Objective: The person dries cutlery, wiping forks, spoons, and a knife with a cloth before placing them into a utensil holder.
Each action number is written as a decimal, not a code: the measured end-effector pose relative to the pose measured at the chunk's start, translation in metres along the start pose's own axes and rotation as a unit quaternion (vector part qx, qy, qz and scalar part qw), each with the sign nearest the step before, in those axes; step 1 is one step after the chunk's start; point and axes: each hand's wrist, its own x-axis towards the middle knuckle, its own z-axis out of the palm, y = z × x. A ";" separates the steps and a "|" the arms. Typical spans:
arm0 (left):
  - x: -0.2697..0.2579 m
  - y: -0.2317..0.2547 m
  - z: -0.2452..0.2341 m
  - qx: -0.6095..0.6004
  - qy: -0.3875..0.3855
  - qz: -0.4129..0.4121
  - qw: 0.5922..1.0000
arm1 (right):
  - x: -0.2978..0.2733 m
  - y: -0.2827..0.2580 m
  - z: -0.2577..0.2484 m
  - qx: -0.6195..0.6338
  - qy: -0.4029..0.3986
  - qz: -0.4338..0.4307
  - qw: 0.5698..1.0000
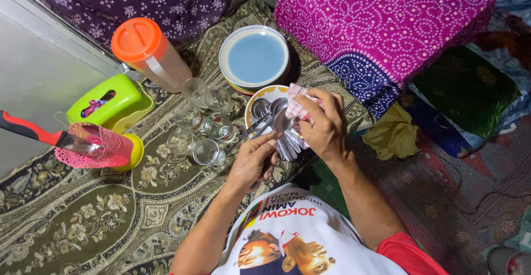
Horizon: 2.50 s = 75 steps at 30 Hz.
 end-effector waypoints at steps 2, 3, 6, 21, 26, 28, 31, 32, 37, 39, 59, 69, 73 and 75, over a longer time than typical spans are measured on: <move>0.001 -0.001 -0.001 -0.062 -0.006 -0.009 0.998 | 0.000 0.002 -0.003 -0.011 0.010 0.021 1.000; 0.002 -0.002 -0.001 -0.063 -0.005 -0.009 0.998 | -0.003 -0.001 -0.003 0.003 -0.002 -0.012 1.000; 0.001 -0.011 -0.002 -0.071 -0.018 -0.004 0.997 | -0.014 -0.009 0.000 0.046 -0.019 -0.057 0.997; 0.001 -0.025 -0.002 -0.088 0.057 0.009 0.994 | -0.011 -0.005 -0.032 0.109 -0.037 0.067 0.991; 0.006 -0.046 0.005 0.092 0.092 0.146 0.981 | -0.008 -0.046 -0.019 0.139 -0.043 -0.069 0.987; -0.001 -0.049 0.001 0.175 0.096 0.152 0.968 | -0.006 -0.044 -0.016 0.137 -0.045 -0.043 0.989; -0.004 -0.052 0.001 0.224 0.080 0.203 0.950 | -0.001 -0.022 -0.016 0.113 -0.070 0.010 0.991; -0.003 -0.053 0.001 0.192 0.057 0.252 0.947 | -0.001 -0.014 -0.013 0.114 -0.071 0.010 0.991; -0.006 -0.051 -0.002 0.172 0.104 0.153 0.968 | 0.007 0.018 -0.013 0.095 -0.048 0.091 0.990; -0.004 -0.051 -0.004 0.135 0.122 0.113 0.977 | 0.004 0.007 -0.016 0.109 -0.073 0.083 0.988; 0.012 -0.035 -0.005 -0.277 0.074 0.063 0.956 | -0.023 -0.063 0.017 0.205 -0.040 0.028 0.977; 0.035 -0.032 -0.040 -0.275 0.105 0.188 0.937 | -0.027 -0.066 0.015 0.237 -0.156 -0.087 0.955; 0.041 -0.030 -0.056 -0.283 0.139 0.245 0.917 | -0.025 -0.034 0.015 0.301 -0.222 -0.047 0.926; 0.038 -0.028 -0.059 -0.287 0.156 0.250 0.911 | -0.018 -0.011 0.022 0.211 -0.151 -0.035 0.965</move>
